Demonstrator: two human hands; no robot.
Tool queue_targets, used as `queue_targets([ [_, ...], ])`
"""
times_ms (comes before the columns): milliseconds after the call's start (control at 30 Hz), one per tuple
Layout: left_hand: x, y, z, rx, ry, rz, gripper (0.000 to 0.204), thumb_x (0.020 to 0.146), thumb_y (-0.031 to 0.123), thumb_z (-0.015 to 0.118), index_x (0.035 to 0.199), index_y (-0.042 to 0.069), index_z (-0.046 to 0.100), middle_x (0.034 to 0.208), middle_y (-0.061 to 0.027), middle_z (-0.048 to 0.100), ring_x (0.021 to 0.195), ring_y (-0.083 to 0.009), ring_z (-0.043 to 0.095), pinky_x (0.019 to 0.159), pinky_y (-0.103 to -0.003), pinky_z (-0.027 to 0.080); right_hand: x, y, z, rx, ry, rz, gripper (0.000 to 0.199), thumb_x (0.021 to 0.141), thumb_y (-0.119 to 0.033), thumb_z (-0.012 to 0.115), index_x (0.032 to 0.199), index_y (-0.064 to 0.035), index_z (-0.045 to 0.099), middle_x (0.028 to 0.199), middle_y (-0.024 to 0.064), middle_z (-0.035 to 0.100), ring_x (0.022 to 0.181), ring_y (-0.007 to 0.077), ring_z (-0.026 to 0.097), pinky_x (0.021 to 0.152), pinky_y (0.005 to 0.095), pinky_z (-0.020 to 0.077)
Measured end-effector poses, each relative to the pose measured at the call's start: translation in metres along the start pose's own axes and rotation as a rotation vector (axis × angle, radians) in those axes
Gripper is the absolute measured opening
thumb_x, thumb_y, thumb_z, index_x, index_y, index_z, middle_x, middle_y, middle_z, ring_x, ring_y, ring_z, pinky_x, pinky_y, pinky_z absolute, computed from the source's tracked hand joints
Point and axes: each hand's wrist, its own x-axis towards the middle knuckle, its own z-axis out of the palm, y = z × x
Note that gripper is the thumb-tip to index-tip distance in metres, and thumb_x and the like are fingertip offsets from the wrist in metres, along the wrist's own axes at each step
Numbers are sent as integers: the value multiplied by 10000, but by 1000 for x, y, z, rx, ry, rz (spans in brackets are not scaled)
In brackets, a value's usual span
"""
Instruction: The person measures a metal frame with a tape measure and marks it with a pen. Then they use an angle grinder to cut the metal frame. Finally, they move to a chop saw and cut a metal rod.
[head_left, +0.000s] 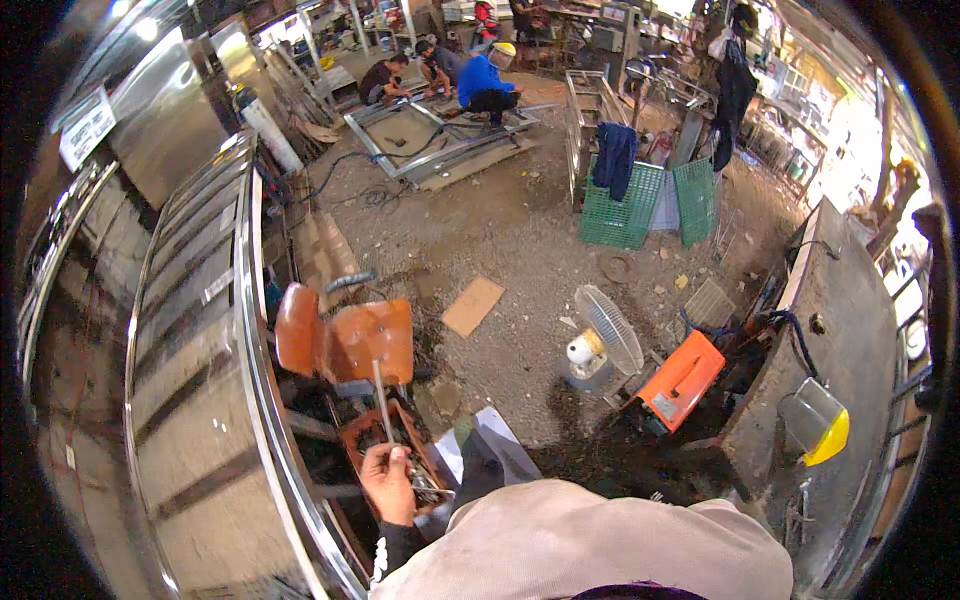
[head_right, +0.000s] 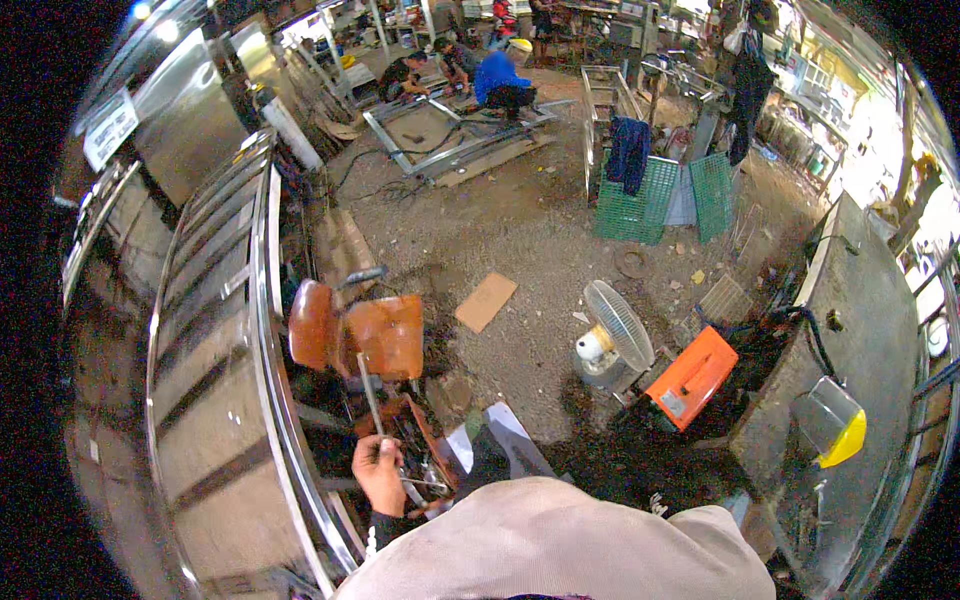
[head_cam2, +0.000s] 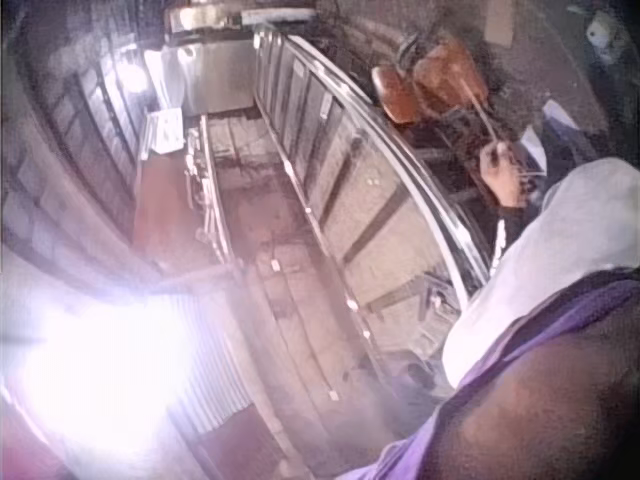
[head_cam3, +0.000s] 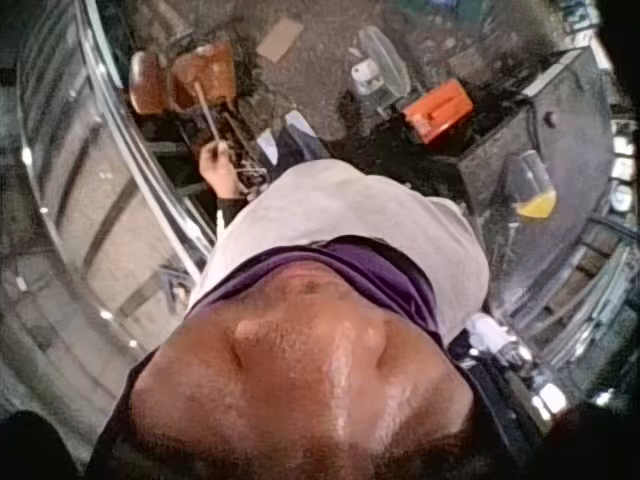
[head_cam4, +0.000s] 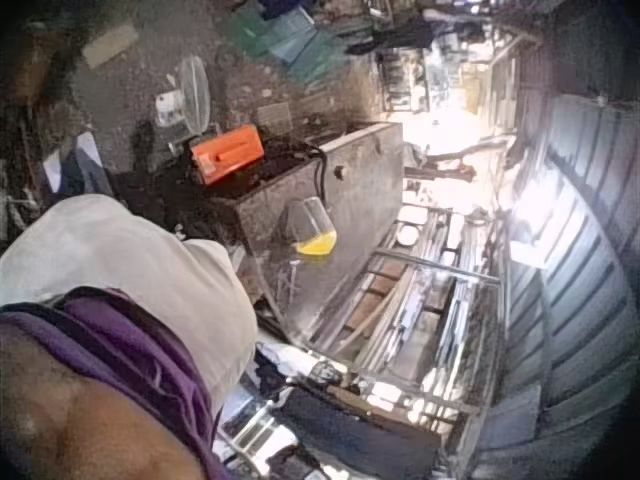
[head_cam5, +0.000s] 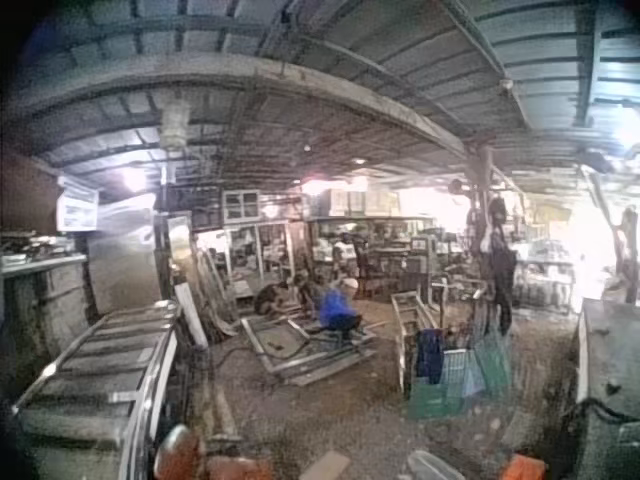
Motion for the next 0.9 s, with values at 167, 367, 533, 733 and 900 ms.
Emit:
queue_targets([
  [167, 150, 12, 47, -2, -199, 61, 115, 984, 122, 654, 958, 19, 612, 868, -51, 678, 696, -94, 576, 636, -246, 476, 65, -108, 3, 108, 97, -47, 246, 943, -218, 658, 1104, -39, 709, 920, 132, 726, 820, 248, 692, 744, 386, 553],
  [367, 302, 27, 125, -1, -243, 176, 84, 1016, 115, 606, 985, 38, 591, 923, -47, 651, 809, -109, 573, 747, -255, 483, 134, -207, -3, 324, 188, -121, 241, 941, -209, 663, 1106, -39, 710, 918, 126, 728, 814, 235, 692, 735, 378, 554],
  [533, 376, -5, 228, -309, -343, 109, 55, 1036, 69, 540, 1002, 47, 578, 919, -48, 603, 792, -130, 538, 741, -278, 473, 212, -270, -11, 574, 237, -207, 237, 940, -201, 667, 1107, -38, 710, 916, 121, 729, 809, 224, 692, 727, 371, 556],
  [733, 421, -36, 364, -465, -415, -42, 112, 1055, 152, 537, 1007, 57, 574, 902, -44, 582, 787, -134, 516, 728, -286, 433, 296, -363, -63, 763, 243, -358, 226, 925, -163, 683, 1109, -36, 714, 911, 105, 729, 787, 188, 684, 700, 344, 556],
  [900, 477, -25, 448, -306, -495, -7, 181, 1064, 182, 531, 943, 51, 562, 870, -30, 570, 742, -106, 492, 696, -254, 414, 364, -452, -145, 622, 201, -487, 218, 911, -96, 657, 1112, -44, 723, 820, 72, 714, 662, 144, 649, 600, 302, 518],
])
